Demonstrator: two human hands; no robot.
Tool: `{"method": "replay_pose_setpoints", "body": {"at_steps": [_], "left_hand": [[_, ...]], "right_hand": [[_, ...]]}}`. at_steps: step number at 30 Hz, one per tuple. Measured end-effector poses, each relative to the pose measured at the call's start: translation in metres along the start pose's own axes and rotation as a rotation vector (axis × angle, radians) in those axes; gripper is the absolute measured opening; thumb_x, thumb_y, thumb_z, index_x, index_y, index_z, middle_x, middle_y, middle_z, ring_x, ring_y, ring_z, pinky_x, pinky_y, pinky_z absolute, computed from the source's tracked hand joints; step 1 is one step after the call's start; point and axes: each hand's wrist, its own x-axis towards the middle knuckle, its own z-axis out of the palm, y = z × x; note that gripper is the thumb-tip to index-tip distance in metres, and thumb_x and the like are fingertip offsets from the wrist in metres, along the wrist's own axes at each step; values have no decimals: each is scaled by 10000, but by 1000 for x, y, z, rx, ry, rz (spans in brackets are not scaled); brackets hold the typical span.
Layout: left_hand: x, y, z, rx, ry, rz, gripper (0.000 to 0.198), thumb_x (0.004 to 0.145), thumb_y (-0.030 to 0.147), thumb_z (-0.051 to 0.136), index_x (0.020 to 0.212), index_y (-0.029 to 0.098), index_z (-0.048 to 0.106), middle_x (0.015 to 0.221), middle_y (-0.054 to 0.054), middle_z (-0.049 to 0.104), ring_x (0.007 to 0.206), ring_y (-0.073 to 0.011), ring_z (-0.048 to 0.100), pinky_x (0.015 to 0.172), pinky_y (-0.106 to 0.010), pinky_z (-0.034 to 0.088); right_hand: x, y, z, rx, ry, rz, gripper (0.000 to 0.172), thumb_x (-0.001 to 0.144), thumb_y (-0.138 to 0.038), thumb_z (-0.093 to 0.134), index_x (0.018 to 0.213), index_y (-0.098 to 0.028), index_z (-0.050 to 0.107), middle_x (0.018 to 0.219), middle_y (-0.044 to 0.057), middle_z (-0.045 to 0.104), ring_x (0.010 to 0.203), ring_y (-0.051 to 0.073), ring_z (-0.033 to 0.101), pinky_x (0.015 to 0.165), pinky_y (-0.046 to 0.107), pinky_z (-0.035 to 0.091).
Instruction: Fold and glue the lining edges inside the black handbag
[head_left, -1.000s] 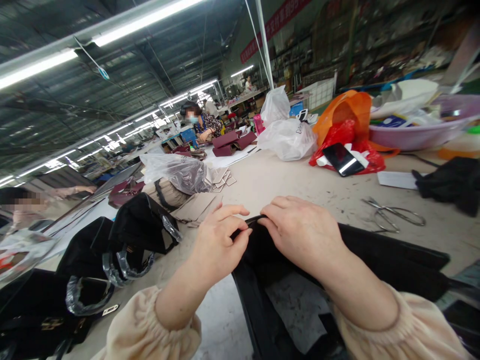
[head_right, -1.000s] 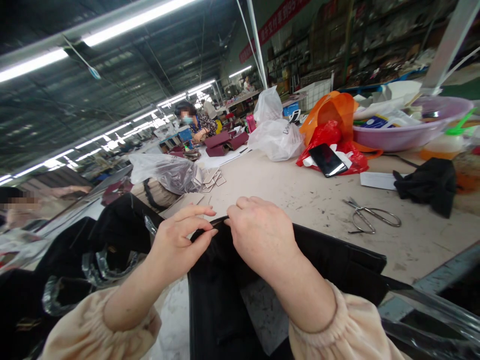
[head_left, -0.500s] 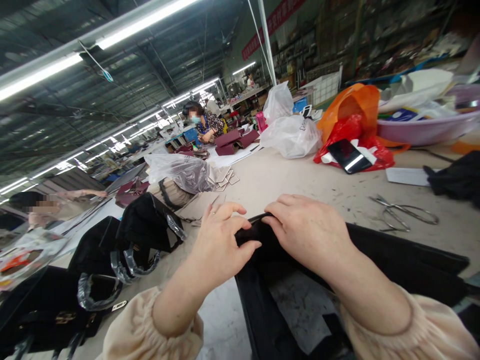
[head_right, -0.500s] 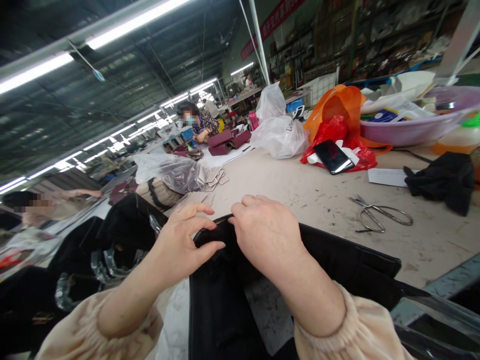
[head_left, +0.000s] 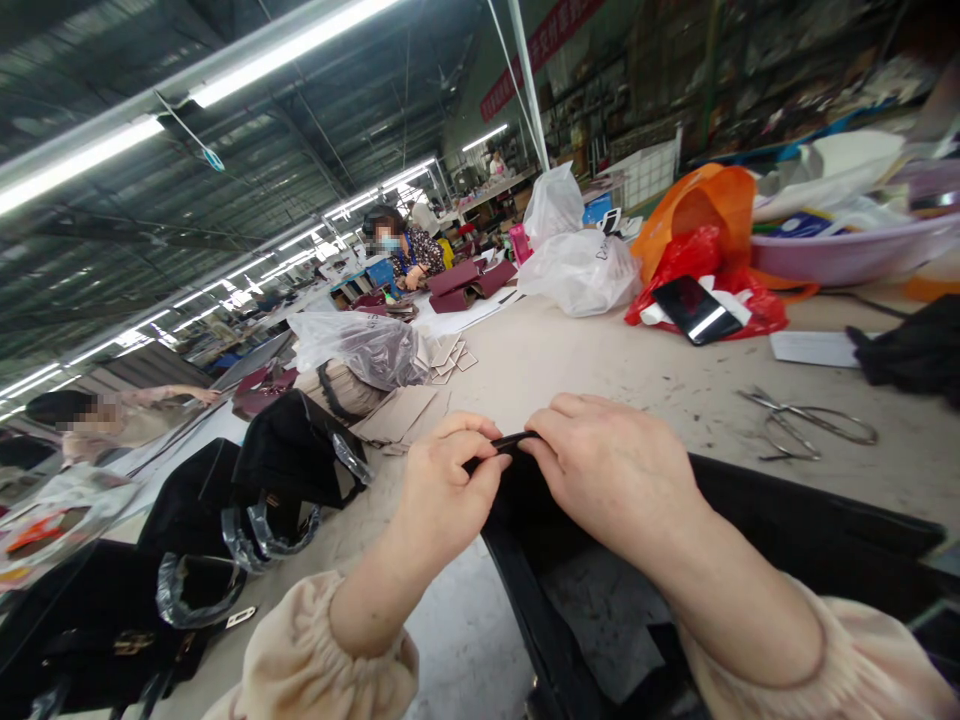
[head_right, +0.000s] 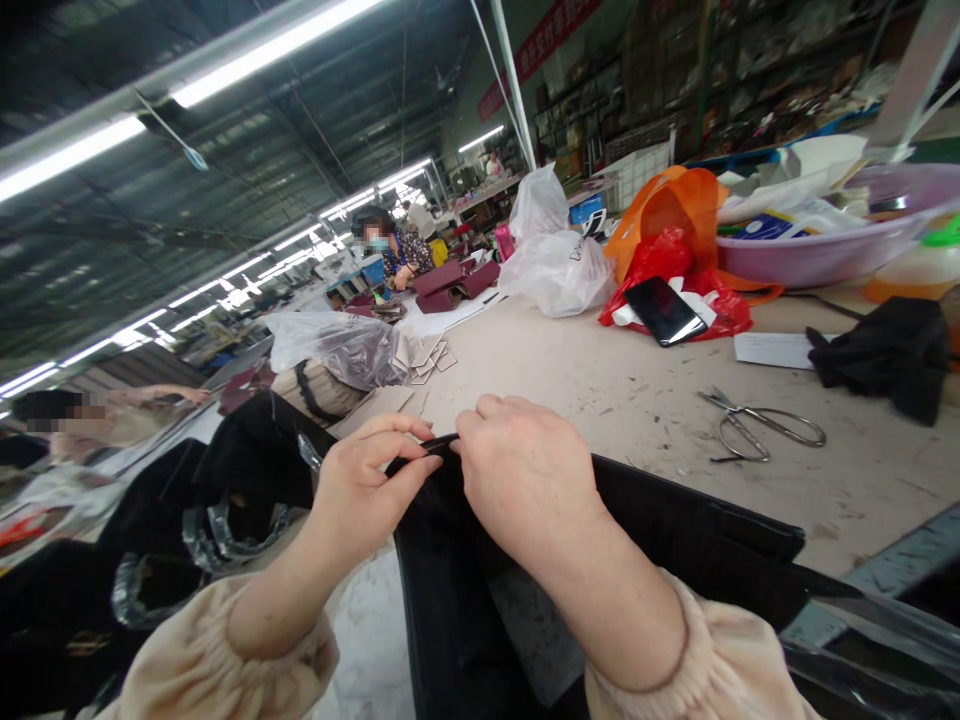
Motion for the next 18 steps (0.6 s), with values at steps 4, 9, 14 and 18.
{"method": "replay_pose_setpoints", "body": {"at_steps": [4, 9, 14, 18], "left_hand": [[1, 0, 2, -5, 33, -31, 164, 707, 76, 621, 585, 185, 605, 817, -13, 658, 757, -131, 621, 709, -249, 504], [1, 1, 3, 10, 21, -51, 189, 712, 60, 605, 575, 185, 575, 772, -2, 669, 729, -124, 622, 679, -241, 495], [1, 0, 3, 33, 12, -46, 185, 724, 76, 612, 583, 182, 557, 776, -2, 673, 738, -122, 624, 688, -239, 490], [1, -1, 4, 54, -10, -53, 197, 739, 82, 596, 581, 184, 538, 776, -1, 672, 741, -125, 622, 687, -244, 485]], "right_hand": [[1, -1, -1, -3, 0, 4, 158, 855, -258, 542, 718, -215, 608, 713, 13, 588, 689, 171, 543, 563, 297, 281], [0, -1, 0, -2, -5, 12, 161, 856, -268, 540, 717, -218, 603, 717, 13, 587, 687, 168, 538, 562, 297, 269], [-1, 0, 1, 0, -4, 18, 149, 856, -262, 535, 727, -225, 598, 719, 3, 583, 680, 160, 528, 550, 292, 242], [0, 0, 0, -6, -13, 10, 147, 848, -271, 550, 716, -227, 599, 710, -5, 575, 666, 156, 527, 541, 294, 232]]}}
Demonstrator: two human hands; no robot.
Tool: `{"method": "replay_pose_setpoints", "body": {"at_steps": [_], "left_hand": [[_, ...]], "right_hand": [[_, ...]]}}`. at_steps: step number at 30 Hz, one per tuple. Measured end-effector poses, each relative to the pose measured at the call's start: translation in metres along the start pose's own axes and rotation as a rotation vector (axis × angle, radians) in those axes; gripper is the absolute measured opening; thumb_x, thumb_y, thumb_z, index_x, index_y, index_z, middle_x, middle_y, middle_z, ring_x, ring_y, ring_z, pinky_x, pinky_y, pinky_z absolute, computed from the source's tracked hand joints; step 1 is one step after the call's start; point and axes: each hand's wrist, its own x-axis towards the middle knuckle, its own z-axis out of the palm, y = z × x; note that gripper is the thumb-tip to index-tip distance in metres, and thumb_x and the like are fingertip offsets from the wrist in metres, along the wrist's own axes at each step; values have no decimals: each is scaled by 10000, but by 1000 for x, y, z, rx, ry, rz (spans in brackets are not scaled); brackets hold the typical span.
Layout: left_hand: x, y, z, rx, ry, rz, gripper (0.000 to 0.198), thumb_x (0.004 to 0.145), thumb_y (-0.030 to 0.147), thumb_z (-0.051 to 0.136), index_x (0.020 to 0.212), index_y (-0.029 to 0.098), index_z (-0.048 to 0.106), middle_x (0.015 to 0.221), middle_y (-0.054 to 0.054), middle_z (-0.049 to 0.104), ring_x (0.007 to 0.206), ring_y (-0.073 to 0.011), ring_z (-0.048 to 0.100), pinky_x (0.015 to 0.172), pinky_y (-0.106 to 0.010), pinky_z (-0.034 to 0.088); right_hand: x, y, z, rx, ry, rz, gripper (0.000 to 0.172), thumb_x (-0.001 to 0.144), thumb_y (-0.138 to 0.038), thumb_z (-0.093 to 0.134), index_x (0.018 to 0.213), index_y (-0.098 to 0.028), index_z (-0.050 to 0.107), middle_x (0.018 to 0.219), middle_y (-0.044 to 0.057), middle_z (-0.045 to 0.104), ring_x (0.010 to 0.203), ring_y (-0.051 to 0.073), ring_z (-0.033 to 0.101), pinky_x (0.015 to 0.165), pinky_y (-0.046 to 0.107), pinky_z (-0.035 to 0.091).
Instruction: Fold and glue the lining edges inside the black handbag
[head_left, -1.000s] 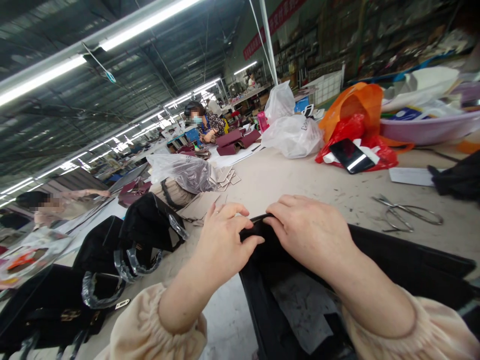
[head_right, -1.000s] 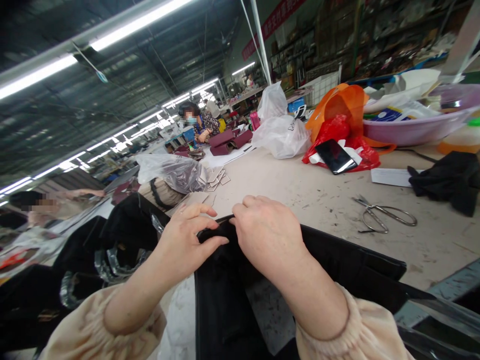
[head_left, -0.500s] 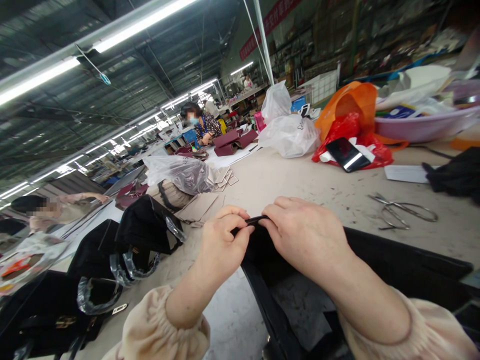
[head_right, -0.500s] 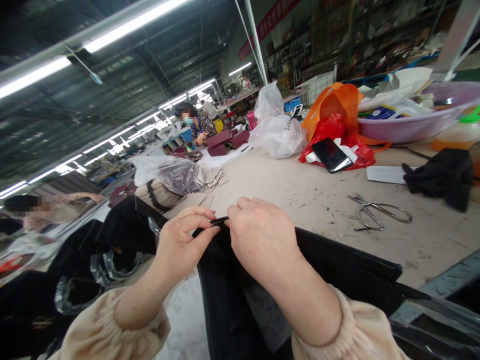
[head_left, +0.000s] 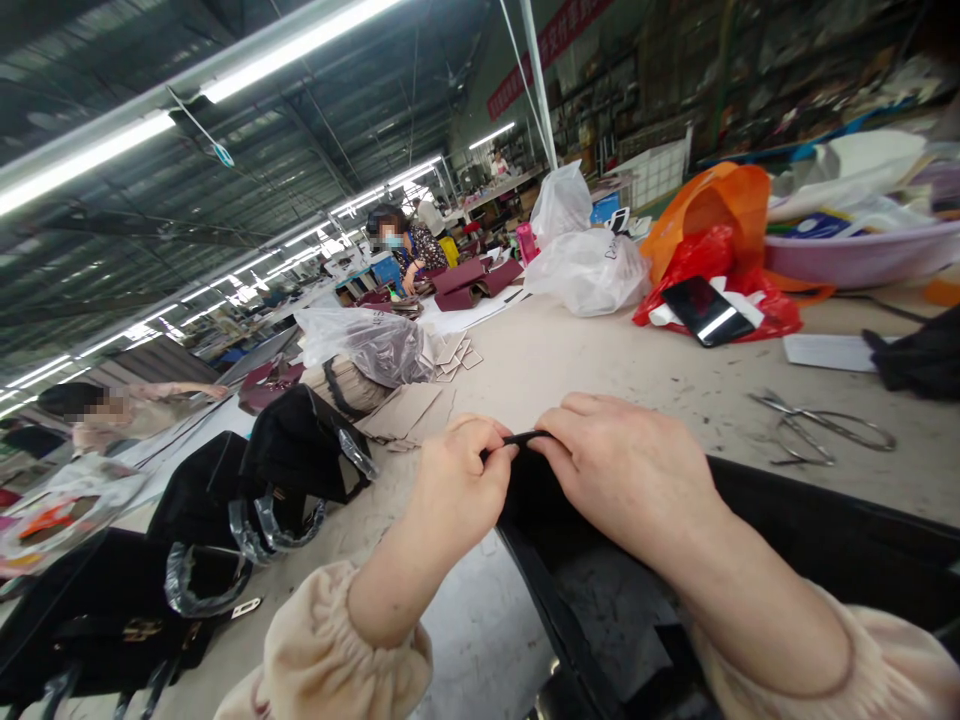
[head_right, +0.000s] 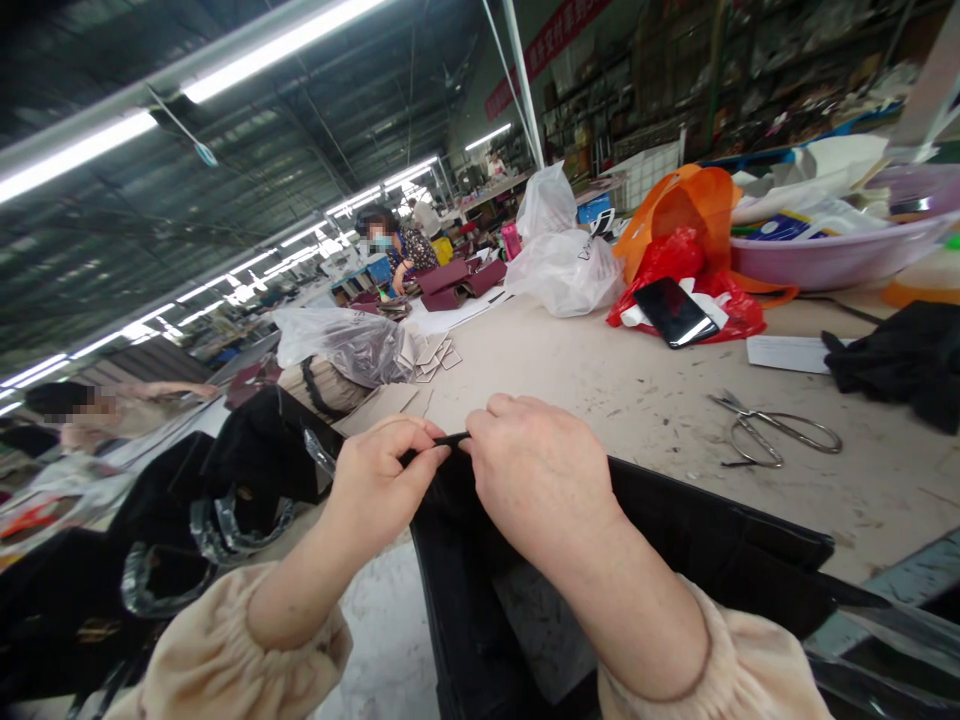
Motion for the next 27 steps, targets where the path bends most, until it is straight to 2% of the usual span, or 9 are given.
{"method": "replay_pose_setpoints", "body": {"at_steps": [9, 15, 23, 27], "left_hand": [[1, -2, 1, 48, -43, -22, 198, 750, 99, 591, 581, 176, 523, 759, -4, 664, 732, -131, 615, 707, -258, 471], [2, -2, 1, 55, -55, -25, 196, 754, 118, 587, 582, 176, 514, 764, -13, 661, 742, -144, 615, 718, -271, 470], [2, -3, 0, 26, -72, -33, 206, 747, 103, 594, 569, 173, 518, 775, -7, 671, 747, -135, 620, 719, -254, 469], [-3, -3, -8, 7, -78, -31, 90, 746, 153, 629, 669, 191, 604, 839, 3, 692, 795, -135, 635, 776, -256, 478]], "right_hand": [[1, 1, 2, -14, -10, -47, 156, 850, -245, 553, 702, -221, 593, 716, -11, 581, 691, 155, 526, 582, 293, 261], [2, 5, 4, 8, -17, -109, 78, 848, -306, 581, 850, -244, 629, 822, -9, 624, 772, 164, 537, 597, 283, 274], [2, -3, 9, -15, 19, -121, 125, 822, -211, 593, 697, -205, 586, 716, 0, 596, 715, 167, 516, 615, 299, 270], [3, -2, 10, -6, 45, -102, 137, 818, -214, 595, 684, -203, 572, 707, -1, 589, 714, 167, 519, 631, 296, 279]]}}
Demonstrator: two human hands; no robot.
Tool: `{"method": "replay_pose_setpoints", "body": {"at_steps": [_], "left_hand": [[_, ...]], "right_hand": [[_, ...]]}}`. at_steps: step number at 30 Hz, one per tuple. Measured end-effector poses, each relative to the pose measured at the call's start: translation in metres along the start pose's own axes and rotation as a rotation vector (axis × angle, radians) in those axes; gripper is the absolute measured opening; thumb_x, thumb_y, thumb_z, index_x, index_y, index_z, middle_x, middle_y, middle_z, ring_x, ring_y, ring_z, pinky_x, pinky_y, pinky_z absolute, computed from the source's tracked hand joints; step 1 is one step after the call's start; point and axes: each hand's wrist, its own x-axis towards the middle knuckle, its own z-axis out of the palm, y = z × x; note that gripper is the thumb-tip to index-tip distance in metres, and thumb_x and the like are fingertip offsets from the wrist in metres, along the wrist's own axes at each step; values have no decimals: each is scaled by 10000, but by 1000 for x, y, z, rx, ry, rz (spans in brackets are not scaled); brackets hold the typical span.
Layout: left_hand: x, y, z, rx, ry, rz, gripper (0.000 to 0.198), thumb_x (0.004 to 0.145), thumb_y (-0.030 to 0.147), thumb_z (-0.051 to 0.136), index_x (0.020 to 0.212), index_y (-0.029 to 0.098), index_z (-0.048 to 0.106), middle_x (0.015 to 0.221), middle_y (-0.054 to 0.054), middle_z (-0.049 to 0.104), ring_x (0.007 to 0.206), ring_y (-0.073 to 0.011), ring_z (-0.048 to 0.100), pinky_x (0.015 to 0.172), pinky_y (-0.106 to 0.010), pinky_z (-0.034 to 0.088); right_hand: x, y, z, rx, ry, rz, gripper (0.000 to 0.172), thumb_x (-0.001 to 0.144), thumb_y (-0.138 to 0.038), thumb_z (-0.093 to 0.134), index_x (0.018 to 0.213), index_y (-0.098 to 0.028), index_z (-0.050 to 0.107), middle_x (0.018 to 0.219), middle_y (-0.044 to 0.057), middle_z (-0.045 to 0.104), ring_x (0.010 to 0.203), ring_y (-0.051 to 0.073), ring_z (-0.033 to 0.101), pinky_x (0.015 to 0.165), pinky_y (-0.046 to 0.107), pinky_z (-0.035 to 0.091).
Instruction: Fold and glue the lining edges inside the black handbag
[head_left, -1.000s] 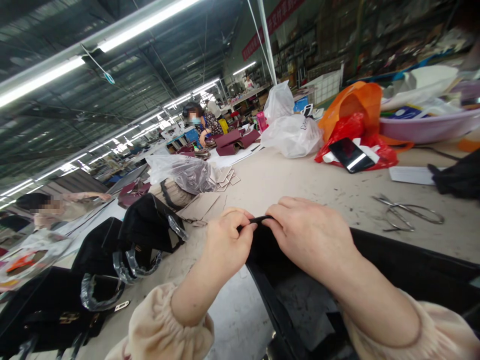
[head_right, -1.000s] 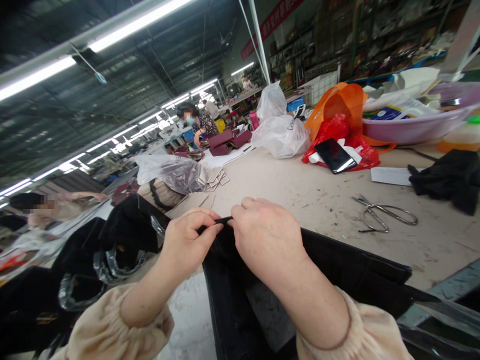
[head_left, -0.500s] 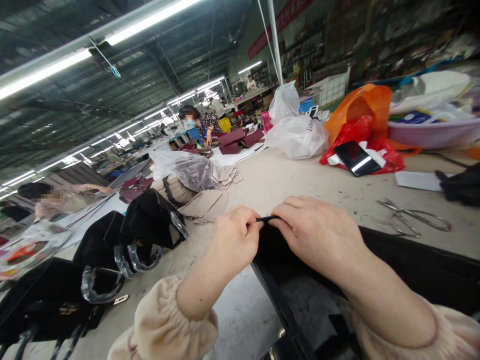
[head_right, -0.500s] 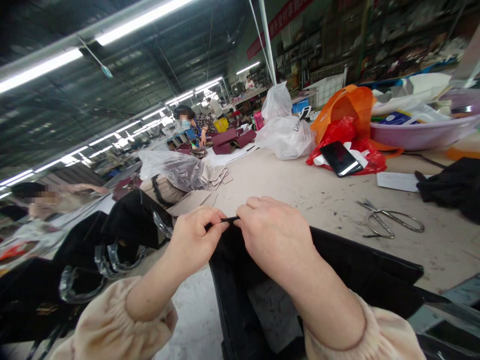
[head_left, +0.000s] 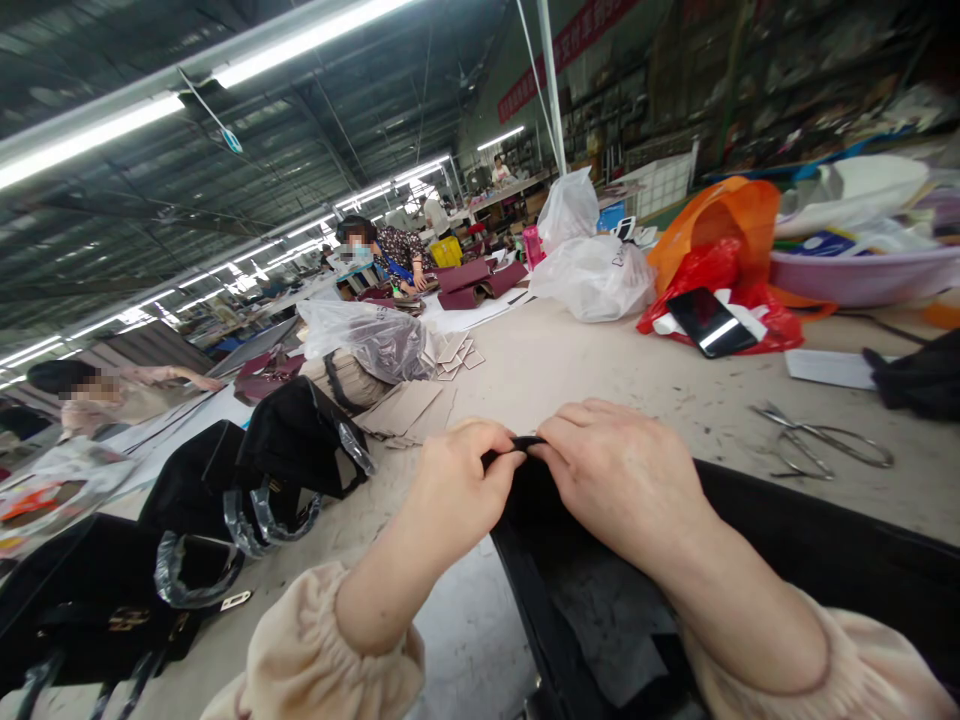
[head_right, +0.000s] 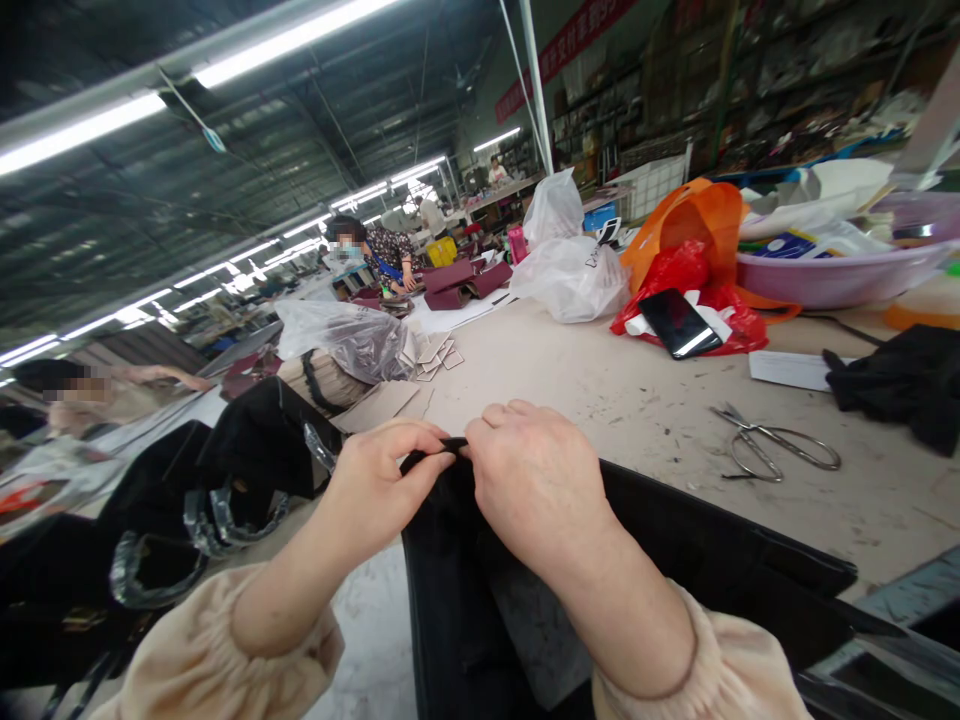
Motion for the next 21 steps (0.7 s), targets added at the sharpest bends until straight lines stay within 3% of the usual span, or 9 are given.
{"method": "replay_pose_setpoints", "body": {"at_steps": [2, 5, 12, 18, 21], "left_hand": [[-5, -1, -6, 6, 26, -23, 47, 721, 178, 662, 742, 198, 626, 933, -7, 692, 864, -150, 636, 840, -278, 471], [-12, -2, -14, 52, 69, -42, 164, 689, 182, 685, 834, 202, 610, 1029, -22, 654, 957, -172, 607, 899, -312, 447], [-12, 5, -18, 165, 28, -54, 180, 683, 171, 647, 835, 212, 560, 894, -5, 603, 871, -183, 581, 792, -320, 452], [-8, -1, -20, 100, -108, -216, 396, 696, 220, 647, 1071, 213, 520, 930, -10, 657, 861, -187, 620, 806, -333, 469], [-9, -7, -25, 48, -201, -250, 386, 739, 216, 607, 1115, 208, 521, 887, -8, 687, 829, -186, 637, 782, -314, 474]], "right_hand": [[0, 2, 0, -4, 8, 18, 160, 828, -236, 588, 673, -202, 568, 702, 2, 587, 719, 170, 521, 636, 298, 279], [1, 5, 0, -6, 6, 35, 182, 836, -248, 580, 661, -202, 566, 695, 4, 585, 714, 170, 522, 631, 298, 276], [1, 3, -4, -4, -31, 50, 175, 829, -248, 586, 659, -211, 567, 694, -3, 579, 715, 173, 529, 617, 298, 278], [-1, 1, -4, 6, -25, 68, 160, 827, -243, 586, 671, -212, 569, 698, -3, 576, 712, 173, 525, 624, 298, 279], [-1, -2, -4, 16, -22, 74, 163, 830, -240, 580, 670, -210, 570, 693, 0, 576, 711, 173, 524, 626, 297, 277]]}}
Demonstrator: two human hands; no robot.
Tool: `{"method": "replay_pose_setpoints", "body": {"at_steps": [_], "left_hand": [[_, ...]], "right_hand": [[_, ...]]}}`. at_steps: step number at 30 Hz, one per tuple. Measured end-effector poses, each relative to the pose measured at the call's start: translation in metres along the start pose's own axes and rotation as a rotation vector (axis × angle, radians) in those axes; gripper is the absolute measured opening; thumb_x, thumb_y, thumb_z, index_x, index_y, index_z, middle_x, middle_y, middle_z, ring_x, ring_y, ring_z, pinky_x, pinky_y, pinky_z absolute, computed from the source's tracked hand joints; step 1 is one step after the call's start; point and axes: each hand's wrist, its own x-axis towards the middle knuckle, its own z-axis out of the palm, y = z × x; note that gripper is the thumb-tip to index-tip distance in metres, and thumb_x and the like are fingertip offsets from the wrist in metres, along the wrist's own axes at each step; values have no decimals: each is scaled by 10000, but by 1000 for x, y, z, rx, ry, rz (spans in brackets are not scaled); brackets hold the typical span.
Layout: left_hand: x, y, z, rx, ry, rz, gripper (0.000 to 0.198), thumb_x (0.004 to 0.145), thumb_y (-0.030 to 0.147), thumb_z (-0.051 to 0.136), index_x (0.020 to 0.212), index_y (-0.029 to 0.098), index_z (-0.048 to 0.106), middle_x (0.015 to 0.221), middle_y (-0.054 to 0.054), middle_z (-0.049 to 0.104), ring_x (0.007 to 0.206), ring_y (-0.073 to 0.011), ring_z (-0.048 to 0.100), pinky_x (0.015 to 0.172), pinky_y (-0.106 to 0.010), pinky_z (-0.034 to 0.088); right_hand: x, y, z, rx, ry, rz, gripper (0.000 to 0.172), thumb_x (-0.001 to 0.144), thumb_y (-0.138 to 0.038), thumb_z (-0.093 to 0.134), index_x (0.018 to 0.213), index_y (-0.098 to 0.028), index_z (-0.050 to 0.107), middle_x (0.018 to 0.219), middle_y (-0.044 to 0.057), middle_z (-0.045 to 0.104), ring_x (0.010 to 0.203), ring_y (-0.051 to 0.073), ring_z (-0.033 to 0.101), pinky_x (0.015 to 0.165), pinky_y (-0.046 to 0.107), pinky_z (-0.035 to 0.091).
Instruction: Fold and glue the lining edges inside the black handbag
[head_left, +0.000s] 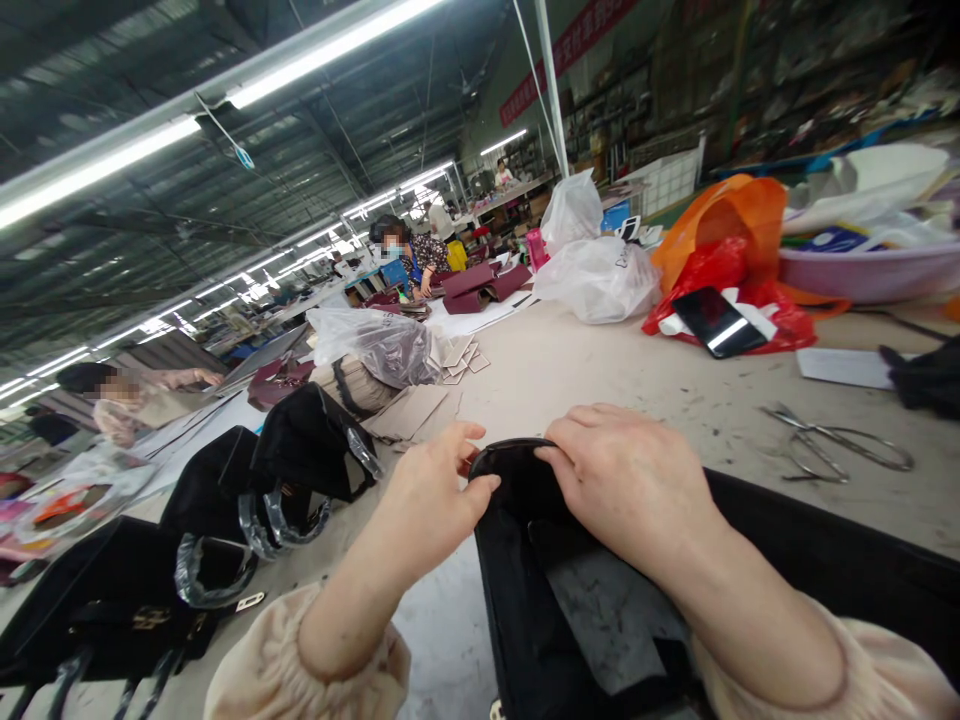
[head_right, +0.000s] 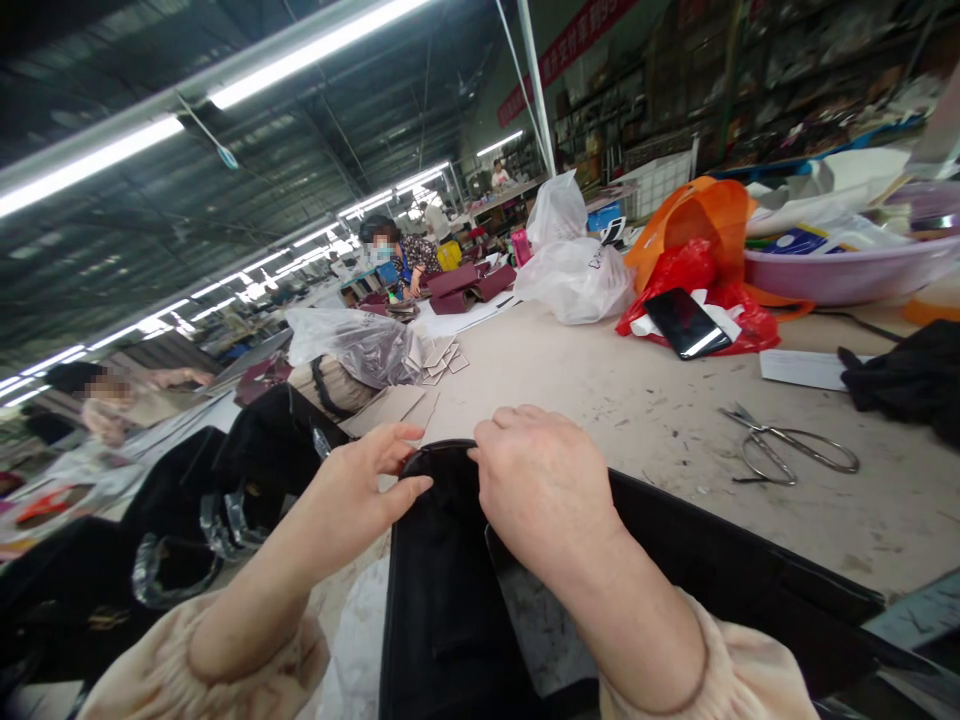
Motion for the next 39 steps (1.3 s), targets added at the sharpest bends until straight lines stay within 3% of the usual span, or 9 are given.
{"method": "replay_pose_setpoints", "body": {"at_steps": [5, 11, 16, 24, 30, 39], "left_hand": [[1, 0, -6, 109, -68, 44, 264, 774, 185, 552, 1031, 211, 605, 887, -21, 700, 814, -184, 640, 738, -281, 455], [7, 3, -1, 209, -20, 71, 139, 794, 283, 567, 857, 220, 673, 751, -8, 682, 687, -164, 603, 634, -251, 406], [12, 0, 5, 94, -36, 60, 228, 823, 322, 529, 741, 192, 698, 612, 16, 618, 574, -125, 510, 546, -220, 348], [18, -1, 9, -88, -59, 17, 279, 821, 346, 498, 794, 183, 723, 578, 42, 548, 567, -110, 451, 508, -211, 311], [23, 3, 10, -10, -6, 39, 296, 798, 334, 532, 571, 168, 624, 494, 51, 416, 506, -92, 380, 505, -224, 274], [28, 3, 8, 105, -8, 72, 282, 784, 308, 561, 539, 170, 585, 452, 50, 420, 482, -97, 392, 485, -230, 258]], "right_hand": [[-2, -7, -3, -10, -18, 16, 149, 808, -226, 601, 663, -213, 568, 674, -2, 570, 677, 176, 519, 608, 302, 271], [-3, -9, -3, -18, -18, 20, 149, 814, -236, 590, 668, -216, 569, 675, 1, 570, 673, 180, 524, 608, 308, 279], [-2, -5, -2, -16, -3, 11, 151, 823, -228, 573, 673, -208, 577, 678, 6, 577, 676, 175, 520, 604, 303, 279], [0, 1, 0, -28, 17, 16, 159, 830, -225, 560, 673, -209, 583, 678, 7, 575, 668, 170, 515, 580, 303, 260], [1, 4, 1, -32, 18, 26, 160, 833, -240, 563, 680, -205, 593, 697, 9, 592, 690, 170, 529, 589, 301, 271], [3, 6, 2, -61, -1, 23, 155, 842, -277, 564, 712, -208, 613, 714, 9, 596, 706, 173, 533, 594, 303, 271]]}}
